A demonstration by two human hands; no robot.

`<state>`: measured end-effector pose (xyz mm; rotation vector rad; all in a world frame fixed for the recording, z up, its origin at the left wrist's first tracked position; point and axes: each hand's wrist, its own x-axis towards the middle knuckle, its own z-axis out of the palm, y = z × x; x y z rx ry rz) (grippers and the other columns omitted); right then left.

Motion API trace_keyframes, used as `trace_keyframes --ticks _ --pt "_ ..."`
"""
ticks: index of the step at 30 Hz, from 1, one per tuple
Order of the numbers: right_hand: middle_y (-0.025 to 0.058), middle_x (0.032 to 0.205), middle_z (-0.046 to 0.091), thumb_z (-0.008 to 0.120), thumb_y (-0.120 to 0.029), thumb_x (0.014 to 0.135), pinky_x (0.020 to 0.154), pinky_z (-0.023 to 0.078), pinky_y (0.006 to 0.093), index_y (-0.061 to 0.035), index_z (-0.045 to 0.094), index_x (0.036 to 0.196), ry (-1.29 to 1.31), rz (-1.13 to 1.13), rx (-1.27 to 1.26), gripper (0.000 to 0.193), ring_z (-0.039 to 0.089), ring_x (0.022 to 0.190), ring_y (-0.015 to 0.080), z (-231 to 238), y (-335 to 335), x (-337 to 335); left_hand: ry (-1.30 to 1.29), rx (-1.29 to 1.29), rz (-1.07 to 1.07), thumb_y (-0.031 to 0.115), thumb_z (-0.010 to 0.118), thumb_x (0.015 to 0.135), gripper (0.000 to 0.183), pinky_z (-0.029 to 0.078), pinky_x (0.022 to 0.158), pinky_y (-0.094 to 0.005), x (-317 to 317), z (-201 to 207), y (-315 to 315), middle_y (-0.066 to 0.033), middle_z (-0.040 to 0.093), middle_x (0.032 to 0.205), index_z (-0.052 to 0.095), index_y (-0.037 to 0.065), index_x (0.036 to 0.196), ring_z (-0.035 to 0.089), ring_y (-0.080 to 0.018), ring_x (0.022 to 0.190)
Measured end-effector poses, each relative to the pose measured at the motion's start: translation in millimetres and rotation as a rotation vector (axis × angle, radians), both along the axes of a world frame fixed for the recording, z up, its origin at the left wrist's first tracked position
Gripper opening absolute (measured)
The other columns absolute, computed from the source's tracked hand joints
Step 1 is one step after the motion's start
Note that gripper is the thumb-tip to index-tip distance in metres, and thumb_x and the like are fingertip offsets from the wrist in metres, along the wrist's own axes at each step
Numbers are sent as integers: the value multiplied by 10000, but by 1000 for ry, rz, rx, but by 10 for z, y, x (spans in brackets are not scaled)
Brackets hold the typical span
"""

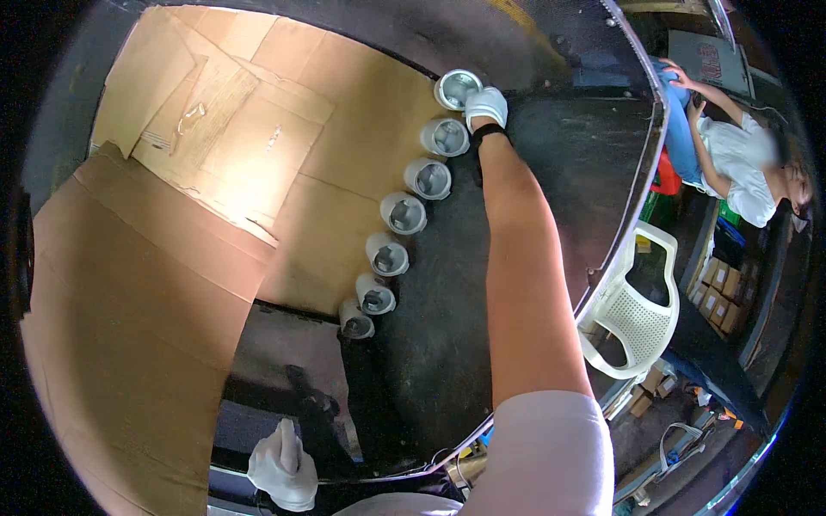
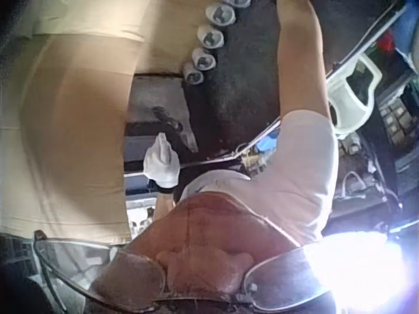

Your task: Inspecting and organizing cylindrical metal pistons in a cart on a fabrication floor.

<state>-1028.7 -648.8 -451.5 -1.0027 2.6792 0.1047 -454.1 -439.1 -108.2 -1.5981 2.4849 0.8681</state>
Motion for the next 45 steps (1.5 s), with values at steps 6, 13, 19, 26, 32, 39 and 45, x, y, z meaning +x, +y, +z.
trace_keyframes --ticks 6,13,19,26,32,39,45 --pt "242 1053 709 675 -247 831 801 561 414 77 695 1041 -239 -275 -76 386 706 980 360 -425 31 3 -50 -99 -20 -42 672 689 524 544 587 -408 8 -26 -55 -106 721 960 663 66 1202 666 -290 690" --pt "255 1119 677 660 -392 818 871 514 446 33 709 1046 -99 -191 108 485 652 1084 390 -786 98 -68 -60 -80 -29 -57 660 671 527 538 572 -416 19 -15 -67 -109 714 946 667 57 1185 657 -297 668" --pt "267 1110 673 666 -432 804 861 511 444 -3 717 1054 -33 -133 158 499 641 1111 382 -591 110 -294 -56 -78 0 -63 652 652 524 524 550 -421 -29 -61 -60 -125 704 913 687 54 1162 647 -306 648" --pt "240 1149 681 730 -519 753 862 514 424 -14 709 1088 -80 -79 226 607 647 1118 361 -573 89 -206 -67 -89 -7 -59 658 672 523 523 547 -418 -52 -29 -72 -123 700 896 677 53 1182 641 -303 636" --pt "172 1219 677 687 -422 805 922 525 390 -100 730 1121 -82 -44 398 453 636 1166 321 -785 192 -198 -100 -49 -20 -41 660 712 509 535 591 -421 -16 -22 -53 -130 695 943 658 42 1214 649 -307 683" --pt "123 1218 694 567 -395 929 899 538 368 -123 739 1124 114 12 400 376 655 1153 270 -745 172 -272 -70 -57 8 -85 669 570 630 489 556 -386 14 -125 69 -153 696 917 610 11 1191 616 -301 626" --pt "156 1205 692 667 -336 890 912 544 365 -79 695 1174 196 211 498 384 659 1147 288 -257 190 207 -81 -75 26 -76 664 616 567 497 582 -396 115 -137 132 -133 694 924 623 -3 1177 610 -301 637"
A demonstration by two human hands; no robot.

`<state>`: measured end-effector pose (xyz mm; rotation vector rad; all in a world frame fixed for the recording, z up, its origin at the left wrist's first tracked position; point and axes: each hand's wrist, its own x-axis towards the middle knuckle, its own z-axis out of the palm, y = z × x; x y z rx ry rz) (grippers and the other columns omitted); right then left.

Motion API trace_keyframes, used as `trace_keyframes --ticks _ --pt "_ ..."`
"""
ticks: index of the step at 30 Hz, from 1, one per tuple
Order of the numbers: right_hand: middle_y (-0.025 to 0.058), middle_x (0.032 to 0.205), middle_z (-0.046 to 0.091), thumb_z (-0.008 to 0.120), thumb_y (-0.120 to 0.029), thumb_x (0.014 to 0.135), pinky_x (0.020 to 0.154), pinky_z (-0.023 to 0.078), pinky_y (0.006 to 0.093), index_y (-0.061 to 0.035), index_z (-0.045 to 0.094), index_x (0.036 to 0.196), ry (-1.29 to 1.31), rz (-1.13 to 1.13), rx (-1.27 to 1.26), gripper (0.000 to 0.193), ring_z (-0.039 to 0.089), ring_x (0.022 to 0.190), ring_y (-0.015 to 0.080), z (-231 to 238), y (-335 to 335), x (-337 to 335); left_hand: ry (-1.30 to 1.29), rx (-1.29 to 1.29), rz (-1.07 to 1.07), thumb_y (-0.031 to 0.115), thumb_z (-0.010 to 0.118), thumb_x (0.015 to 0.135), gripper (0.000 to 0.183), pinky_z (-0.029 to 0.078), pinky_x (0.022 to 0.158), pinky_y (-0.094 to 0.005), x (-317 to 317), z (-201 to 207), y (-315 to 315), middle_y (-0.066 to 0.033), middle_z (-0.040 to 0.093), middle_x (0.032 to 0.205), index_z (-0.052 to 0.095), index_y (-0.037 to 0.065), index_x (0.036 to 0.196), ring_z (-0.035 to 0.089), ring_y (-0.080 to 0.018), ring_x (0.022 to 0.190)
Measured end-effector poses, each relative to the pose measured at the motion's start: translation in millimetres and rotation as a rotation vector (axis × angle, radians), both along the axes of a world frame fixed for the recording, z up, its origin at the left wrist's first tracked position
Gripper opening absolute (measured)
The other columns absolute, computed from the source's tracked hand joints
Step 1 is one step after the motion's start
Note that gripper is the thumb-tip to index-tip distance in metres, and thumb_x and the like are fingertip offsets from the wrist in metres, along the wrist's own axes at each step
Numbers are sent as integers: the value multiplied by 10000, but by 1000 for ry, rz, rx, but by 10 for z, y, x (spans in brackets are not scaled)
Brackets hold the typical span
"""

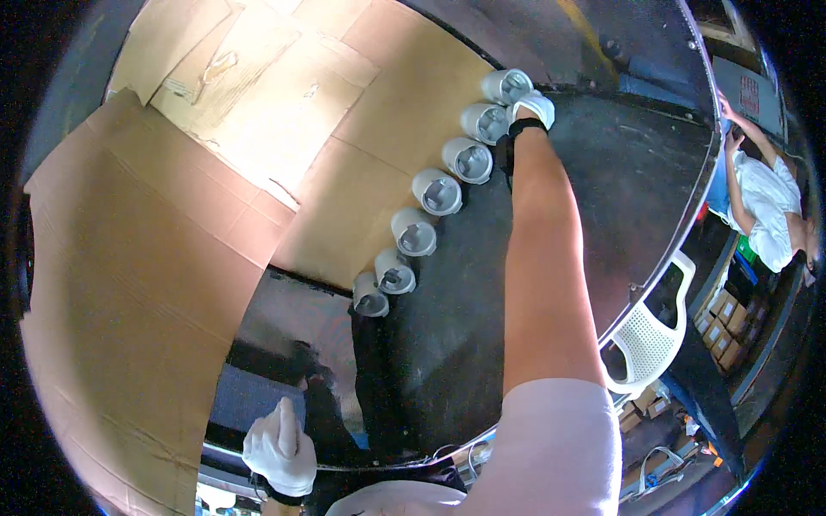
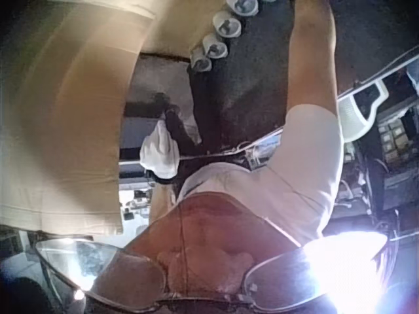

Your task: Inspecting and organizing cylindrical metal pistons in a cart on a fabrication floor.

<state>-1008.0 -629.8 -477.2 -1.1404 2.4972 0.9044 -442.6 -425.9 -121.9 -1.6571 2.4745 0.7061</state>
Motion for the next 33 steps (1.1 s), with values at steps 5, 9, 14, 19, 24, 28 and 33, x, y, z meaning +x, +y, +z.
trace_keyframes --ticks 5,9,14,19,24,28,33 --pt "145 1236 680 568 -272 951 956 531 393 -70 700 1155 -2 -45 -58 316 665 1131 297 326 113 -166 6 -13 24 -23 679 690 463 509 622 -395 -55 38 -16 -94 686 898 654 26 1149 621 -292 689" --pt "232 1121 688 736 -400 771 924 530 442 -44 675 1101 -233 268 -69 489 649 1081 385 1094 10 532 -108 -72 38 57 692 749 369 510 631 -411 56 105 114 -69 672 864 647 67 1115 625 -284 705" --pt "175 1049 715 671 -318 898 772 563 390 -14 619 1137 -744 -144 -477 391 691 906 296 2248 -119 720 19 -123 42 108 687 777 356 521 683 -407 45 149 119 -75 675 865 654 77 1130 639 -280 732" --pt "64 978 703 559 -407 997 701 525 290 -36 611 1219 -1334 -683 -560 435 633 760 146 3419 220 1468 -51 -115 49 198 639 839 313 536 721 -390 157 160 268 -73 693 854 668 97 1134 673 -254 776" --pt "76 976 698 583 -415 989 578 499 234 -47 634 1209 -1351 -409 -350 432 589 630 109 4287 1245 2041 0 -160 27 203 579 861 286 518 715 -380 195 143 340 -65 679 797 687 65 1087 665 -228 764" --pt "115 918 716 601 -320 979 505 498 257 -18 640 1153 -1337 -541 -109 350 615 573 143 4301 2135 2338 126 -272 -16 218 614 824 270 503 678 -398 288 59 430 -68 672 758 704 55 1019 662 -235 732" --pt "111 815 685 612 -211 964 476 479 294 -11 638 1009 -1351 -785 45 207 613 552 210 3492 2205 2643 103 -293 -49 197 629 802 225 499 650 -404 483 68 531 -73 653 714 695 61 970 650 -246 698"
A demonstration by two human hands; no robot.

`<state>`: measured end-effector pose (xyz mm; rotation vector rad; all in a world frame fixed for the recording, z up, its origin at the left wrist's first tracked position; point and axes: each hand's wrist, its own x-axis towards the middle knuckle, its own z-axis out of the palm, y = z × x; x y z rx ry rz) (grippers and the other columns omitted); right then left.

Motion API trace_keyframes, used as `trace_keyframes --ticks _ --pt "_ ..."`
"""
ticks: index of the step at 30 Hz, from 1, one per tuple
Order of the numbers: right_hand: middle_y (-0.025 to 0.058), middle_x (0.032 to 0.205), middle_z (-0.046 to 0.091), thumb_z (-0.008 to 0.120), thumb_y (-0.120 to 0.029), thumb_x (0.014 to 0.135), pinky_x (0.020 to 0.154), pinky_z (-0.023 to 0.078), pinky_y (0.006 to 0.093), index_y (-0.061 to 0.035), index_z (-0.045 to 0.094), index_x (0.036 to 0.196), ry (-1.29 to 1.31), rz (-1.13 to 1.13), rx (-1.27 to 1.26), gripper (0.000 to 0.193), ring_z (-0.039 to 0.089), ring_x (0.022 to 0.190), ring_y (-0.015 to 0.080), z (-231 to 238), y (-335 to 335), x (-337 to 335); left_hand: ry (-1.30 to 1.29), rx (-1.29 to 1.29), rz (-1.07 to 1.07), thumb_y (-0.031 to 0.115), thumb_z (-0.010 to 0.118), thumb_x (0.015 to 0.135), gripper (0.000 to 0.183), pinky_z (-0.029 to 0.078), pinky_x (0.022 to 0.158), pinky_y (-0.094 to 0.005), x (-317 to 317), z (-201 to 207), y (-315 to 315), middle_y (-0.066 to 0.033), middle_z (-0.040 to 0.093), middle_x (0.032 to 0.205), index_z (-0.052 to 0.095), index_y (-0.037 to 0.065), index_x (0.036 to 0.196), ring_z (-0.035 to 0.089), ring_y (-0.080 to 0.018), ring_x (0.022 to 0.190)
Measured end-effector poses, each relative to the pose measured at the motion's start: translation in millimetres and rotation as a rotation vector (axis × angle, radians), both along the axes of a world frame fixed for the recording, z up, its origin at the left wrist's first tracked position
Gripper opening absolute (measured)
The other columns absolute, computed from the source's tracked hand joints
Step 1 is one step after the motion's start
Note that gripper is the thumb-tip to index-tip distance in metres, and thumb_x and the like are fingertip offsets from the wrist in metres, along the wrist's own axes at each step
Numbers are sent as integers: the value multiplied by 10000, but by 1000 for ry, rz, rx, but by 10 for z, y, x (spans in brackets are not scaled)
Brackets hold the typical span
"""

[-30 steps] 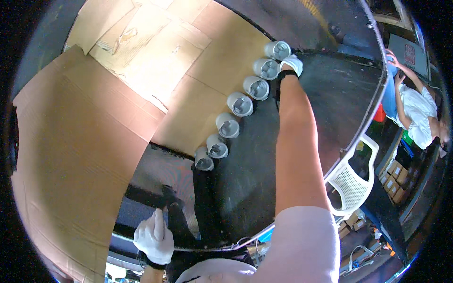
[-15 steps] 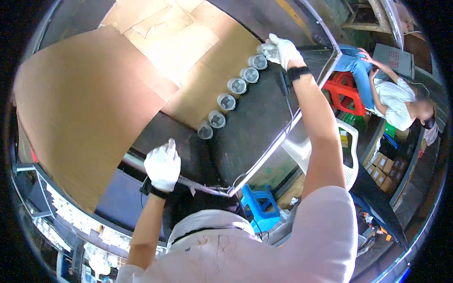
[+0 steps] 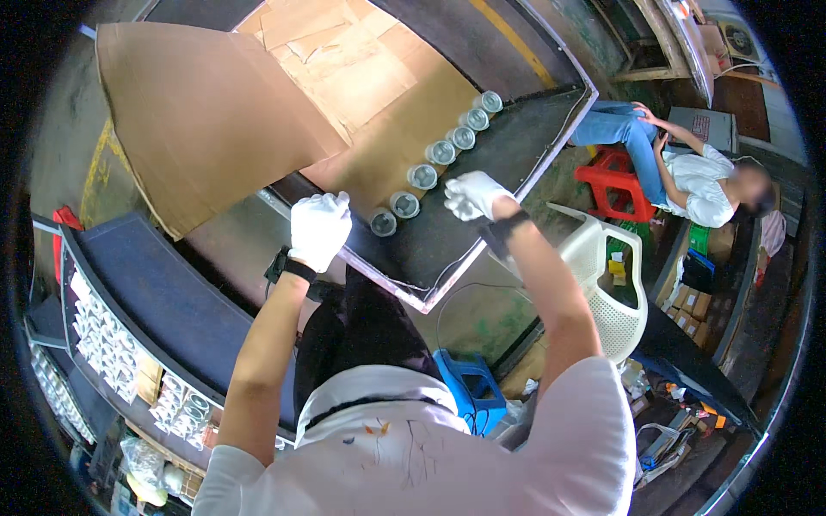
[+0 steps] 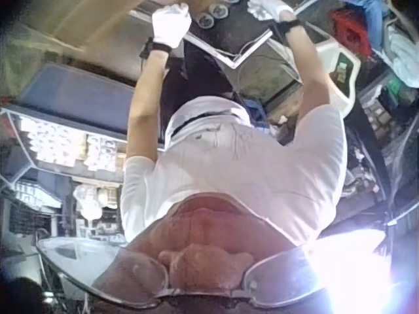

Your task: Inspecting and organizing cylindrical metal pistons in a cart on a fabrication floor.

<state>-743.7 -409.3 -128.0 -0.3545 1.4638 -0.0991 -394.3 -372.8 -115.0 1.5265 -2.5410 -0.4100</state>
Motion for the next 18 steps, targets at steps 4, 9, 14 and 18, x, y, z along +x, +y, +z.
trace_keyframes --ticks 4,9,14,18 --pt "155 749 677 629 -168 911 553 528 416 10 664 845 531 1376 -1036 193 651 631 318 -1522 -258 -435 27 -90 -11 177 635 798 187 497 599 -408 -172 -60 -90 -73 614 666 676 86 955 623 -254 630" --pt "224 1061 696 778 -383 724 847 543 451 -28 717 1013 785 1230 -321 462 656 997 410 -2265 -343 -283 21 -24 42 148 664 810 308 525 649 -394 -130 5 -135 -57 646 784 651 84 1112 626 -248 679" --pt "213 1099 691 750 -374 745 888 536 451 -50 715 1049 882 1026 -254 446 641 1041 403 -3016 -491 -834 94 30 41 96 689 774 555 529 733 -387 -252 -3 -227 -58 671 999 560 85 1314 632 -260 765" --pt "188 1146 692 722 -396 754 917 535 418 -118 718 1137 841 1170 -138 473 643 1075 386 -3486 -547 -989 47 57 69 51 696 814 566 536 776 -366 -295 -52 -247 -54 667 1029 519 69 1351 652 -209 861"
